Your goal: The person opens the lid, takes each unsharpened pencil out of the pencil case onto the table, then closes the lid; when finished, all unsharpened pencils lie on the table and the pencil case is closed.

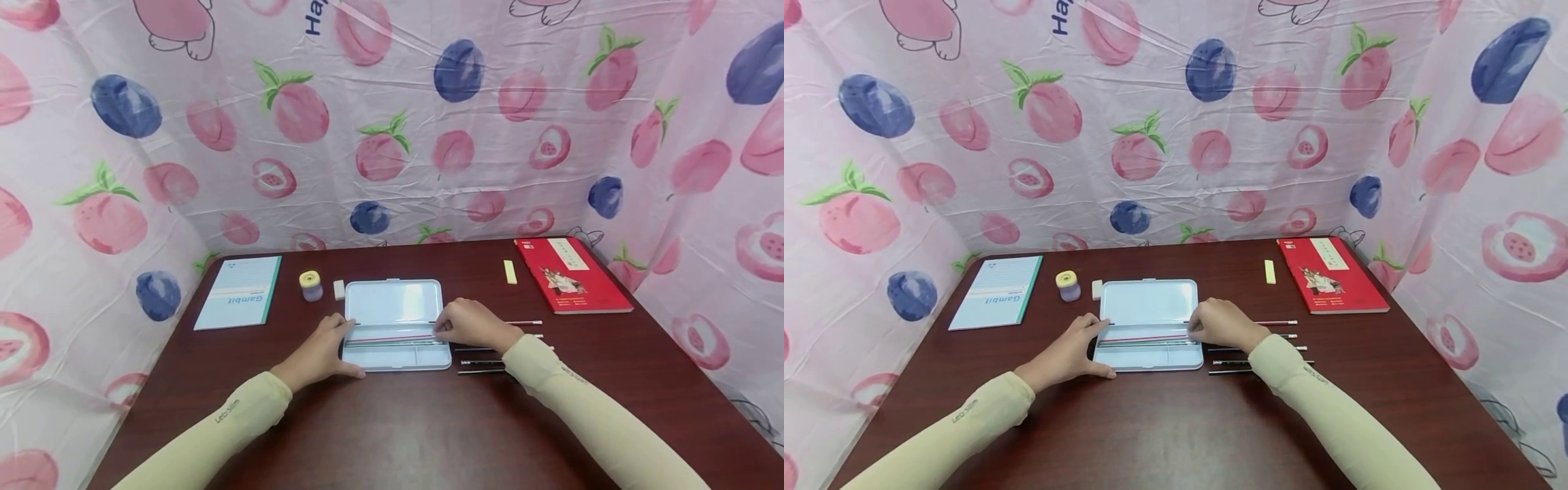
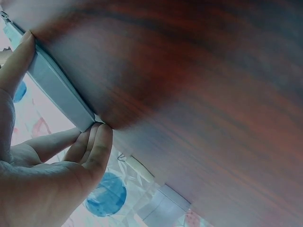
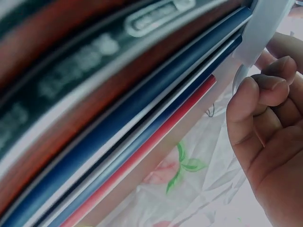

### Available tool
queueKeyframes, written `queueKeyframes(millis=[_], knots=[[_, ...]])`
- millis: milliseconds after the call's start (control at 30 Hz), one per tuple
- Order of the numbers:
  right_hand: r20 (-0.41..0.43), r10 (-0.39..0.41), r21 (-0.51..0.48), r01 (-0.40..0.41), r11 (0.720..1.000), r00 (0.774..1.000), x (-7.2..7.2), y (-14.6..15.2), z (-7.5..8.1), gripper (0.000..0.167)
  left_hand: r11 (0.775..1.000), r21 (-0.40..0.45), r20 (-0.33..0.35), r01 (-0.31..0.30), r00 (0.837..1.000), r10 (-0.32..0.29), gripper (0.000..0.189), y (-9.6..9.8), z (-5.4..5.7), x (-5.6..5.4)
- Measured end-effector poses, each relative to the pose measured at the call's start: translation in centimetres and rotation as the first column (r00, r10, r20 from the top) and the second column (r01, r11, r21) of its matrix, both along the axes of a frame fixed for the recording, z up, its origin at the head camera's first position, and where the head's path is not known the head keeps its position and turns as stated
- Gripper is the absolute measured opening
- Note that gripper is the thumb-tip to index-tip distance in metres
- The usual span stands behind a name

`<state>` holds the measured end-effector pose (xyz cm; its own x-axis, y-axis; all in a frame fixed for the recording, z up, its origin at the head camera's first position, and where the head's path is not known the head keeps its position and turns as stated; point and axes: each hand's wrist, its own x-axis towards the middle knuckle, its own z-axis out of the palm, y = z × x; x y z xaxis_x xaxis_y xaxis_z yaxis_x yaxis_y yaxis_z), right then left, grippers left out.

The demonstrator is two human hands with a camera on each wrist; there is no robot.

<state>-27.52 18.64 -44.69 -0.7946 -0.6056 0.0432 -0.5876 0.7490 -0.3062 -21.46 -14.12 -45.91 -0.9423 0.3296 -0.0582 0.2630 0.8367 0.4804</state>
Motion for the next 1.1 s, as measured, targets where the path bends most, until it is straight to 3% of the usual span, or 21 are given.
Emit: queueKeyframes(millis=[600,867,1100], knots=[[-0.151,0.062,0.086,-0.049,0.995,0.987,0.7,-1.3,0.1,0.005,1.0,0.001,0.007,-0.003,1.0,0.003,0.106,0.0,0.1,0.0],[-0.168,0.063,0.095,-0.048,0.994,0.984,0.8,-1.3,-0.1,0.008,1.0,-0.004,0.006,0.001,1.0,0.0,0.105,0.0,0.0,0.0],[-0.256,0.096,0.066,-0.081,0.995,0.962,0.9,-0.9,0.1,0.006,1.0,-0.007,-0.006,0.0,1.0,0.0,0.105,0.0,-0.1,0.0]])
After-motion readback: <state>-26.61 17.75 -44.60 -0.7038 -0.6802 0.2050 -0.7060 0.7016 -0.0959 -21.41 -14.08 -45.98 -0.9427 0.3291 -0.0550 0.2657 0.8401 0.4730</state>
